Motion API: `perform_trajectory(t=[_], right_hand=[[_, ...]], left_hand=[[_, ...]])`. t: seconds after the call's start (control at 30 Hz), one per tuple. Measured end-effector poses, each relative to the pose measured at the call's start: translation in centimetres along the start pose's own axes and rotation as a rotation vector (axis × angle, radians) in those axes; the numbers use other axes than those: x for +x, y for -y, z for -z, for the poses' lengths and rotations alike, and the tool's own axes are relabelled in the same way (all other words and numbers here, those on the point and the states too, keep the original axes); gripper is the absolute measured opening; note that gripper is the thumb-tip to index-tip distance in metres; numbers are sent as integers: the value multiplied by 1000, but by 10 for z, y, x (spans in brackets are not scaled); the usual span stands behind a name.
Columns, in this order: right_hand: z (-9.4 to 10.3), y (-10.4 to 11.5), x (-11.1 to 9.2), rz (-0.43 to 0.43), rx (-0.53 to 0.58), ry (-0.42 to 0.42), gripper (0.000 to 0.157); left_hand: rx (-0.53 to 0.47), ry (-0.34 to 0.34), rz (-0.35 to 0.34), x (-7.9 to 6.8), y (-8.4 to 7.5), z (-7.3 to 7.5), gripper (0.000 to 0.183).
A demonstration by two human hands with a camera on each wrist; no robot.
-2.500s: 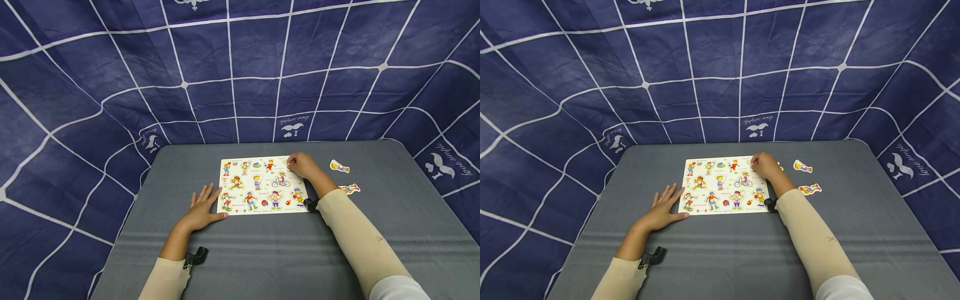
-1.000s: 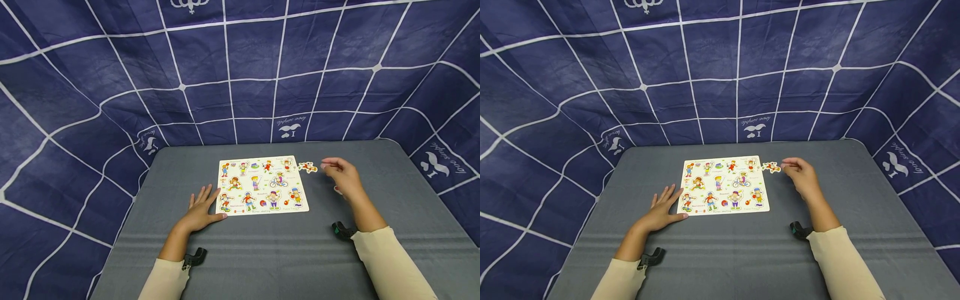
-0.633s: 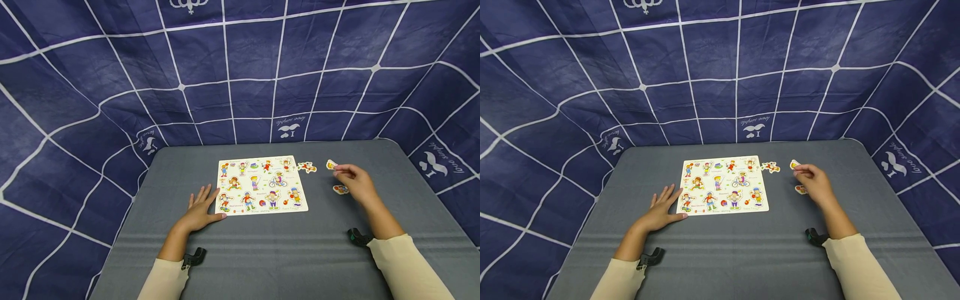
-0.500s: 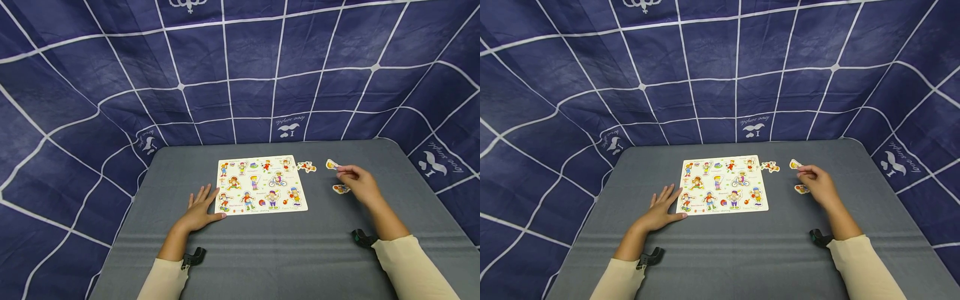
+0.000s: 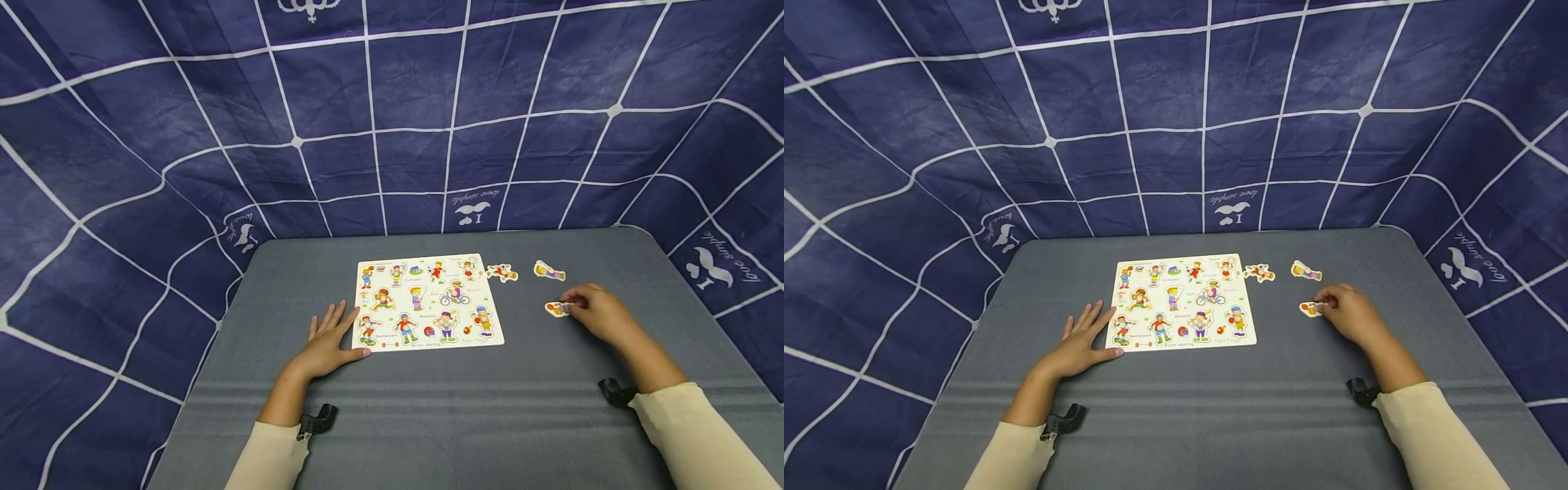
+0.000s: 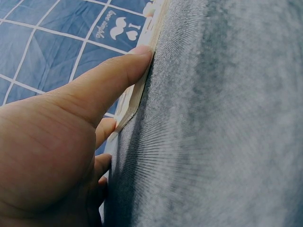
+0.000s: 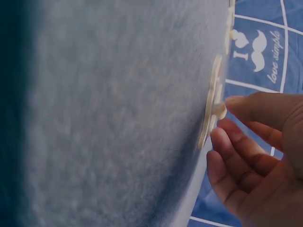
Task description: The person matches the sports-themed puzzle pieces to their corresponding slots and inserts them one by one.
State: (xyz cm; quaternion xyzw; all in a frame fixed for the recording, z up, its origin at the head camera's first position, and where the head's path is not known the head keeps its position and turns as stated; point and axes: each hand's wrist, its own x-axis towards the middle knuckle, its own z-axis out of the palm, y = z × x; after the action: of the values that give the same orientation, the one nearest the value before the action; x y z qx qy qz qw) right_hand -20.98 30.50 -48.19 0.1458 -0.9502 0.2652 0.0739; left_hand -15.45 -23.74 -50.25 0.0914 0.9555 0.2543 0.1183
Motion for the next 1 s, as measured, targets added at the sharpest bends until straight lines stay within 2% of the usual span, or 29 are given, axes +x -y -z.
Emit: perform_trajectory(t=[0.23,0.57,0.73,1.0], right_hand=[[1,-6,0,85,-52,25,13],[2,0,0,81,-67,30,14],[1,10,4,60,-54,43,11],[-6,28,11,84,11,2,6]], left_hand=[[12,3,1,0,-2,0,99],[-4,3,-2,0,-3,0,99],[-6,0,1,0,-3,1,99],[-4,-3,0,-1,-1,0,99]])
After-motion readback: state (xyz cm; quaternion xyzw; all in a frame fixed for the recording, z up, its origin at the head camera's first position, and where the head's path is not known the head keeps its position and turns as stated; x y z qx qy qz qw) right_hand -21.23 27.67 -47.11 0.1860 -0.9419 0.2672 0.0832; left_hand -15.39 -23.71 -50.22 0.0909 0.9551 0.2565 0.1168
